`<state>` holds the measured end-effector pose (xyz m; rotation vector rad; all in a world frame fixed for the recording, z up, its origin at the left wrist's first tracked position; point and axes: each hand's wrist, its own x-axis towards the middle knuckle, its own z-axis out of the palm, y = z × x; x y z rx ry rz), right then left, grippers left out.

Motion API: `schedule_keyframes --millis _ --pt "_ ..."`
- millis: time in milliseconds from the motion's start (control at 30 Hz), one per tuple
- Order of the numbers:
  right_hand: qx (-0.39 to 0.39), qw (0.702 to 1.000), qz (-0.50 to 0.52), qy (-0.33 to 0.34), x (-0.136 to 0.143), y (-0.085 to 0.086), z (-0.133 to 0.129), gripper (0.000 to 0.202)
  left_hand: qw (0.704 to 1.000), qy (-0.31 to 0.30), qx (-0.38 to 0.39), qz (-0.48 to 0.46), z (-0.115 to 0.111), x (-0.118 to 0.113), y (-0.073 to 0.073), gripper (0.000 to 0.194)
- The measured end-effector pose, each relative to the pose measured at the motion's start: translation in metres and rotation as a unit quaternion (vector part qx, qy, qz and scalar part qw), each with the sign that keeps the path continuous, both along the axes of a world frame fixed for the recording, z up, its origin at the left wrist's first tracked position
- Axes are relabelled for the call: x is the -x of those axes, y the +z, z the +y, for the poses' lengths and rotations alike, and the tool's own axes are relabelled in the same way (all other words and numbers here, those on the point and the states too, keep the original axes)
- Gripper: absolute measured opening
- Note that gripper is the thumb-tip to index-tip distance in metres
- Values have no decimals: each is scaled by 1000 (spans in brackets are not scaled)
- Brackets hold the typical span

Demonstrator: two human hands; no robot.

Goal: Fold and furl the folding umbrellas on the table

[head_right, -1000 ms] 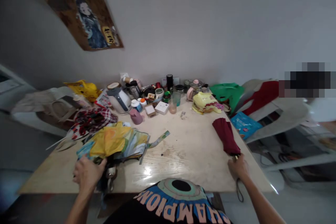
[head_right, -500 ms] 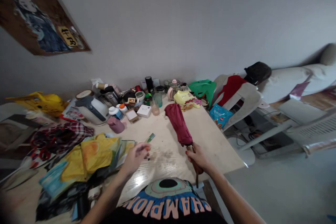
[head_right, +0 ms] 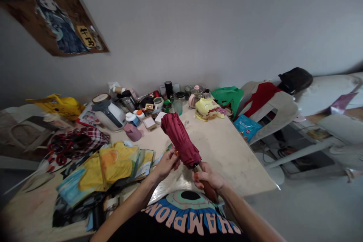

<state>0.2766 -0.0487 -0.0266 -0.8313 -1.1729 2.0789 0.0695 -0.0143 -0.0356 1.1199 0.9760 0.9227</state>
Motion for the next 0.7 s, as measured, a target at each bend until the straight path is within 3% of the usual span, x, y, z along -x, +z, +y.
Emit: schedule_keyframes --millis 233,467,567,667,700 --pt "53 998 29 -1 9 -3 7 32 992 8 -84 94 10 9 11 53" --pt "3 992 -126 1 16 -3 12 23 994 35 -54 83 7 16 9 55" --pt "-57 968 -245 -13 20 -9 10 23 998 35 -40 22 2 11 29 54" --pt "-173 917 -355 -56 19 -13 9 27 992 -57 -57 -94 -6 9 65 52" --pt "-189 912 -359 -58 17 -12 9 29 986 -84 -79 -123 -10 10 77 55"
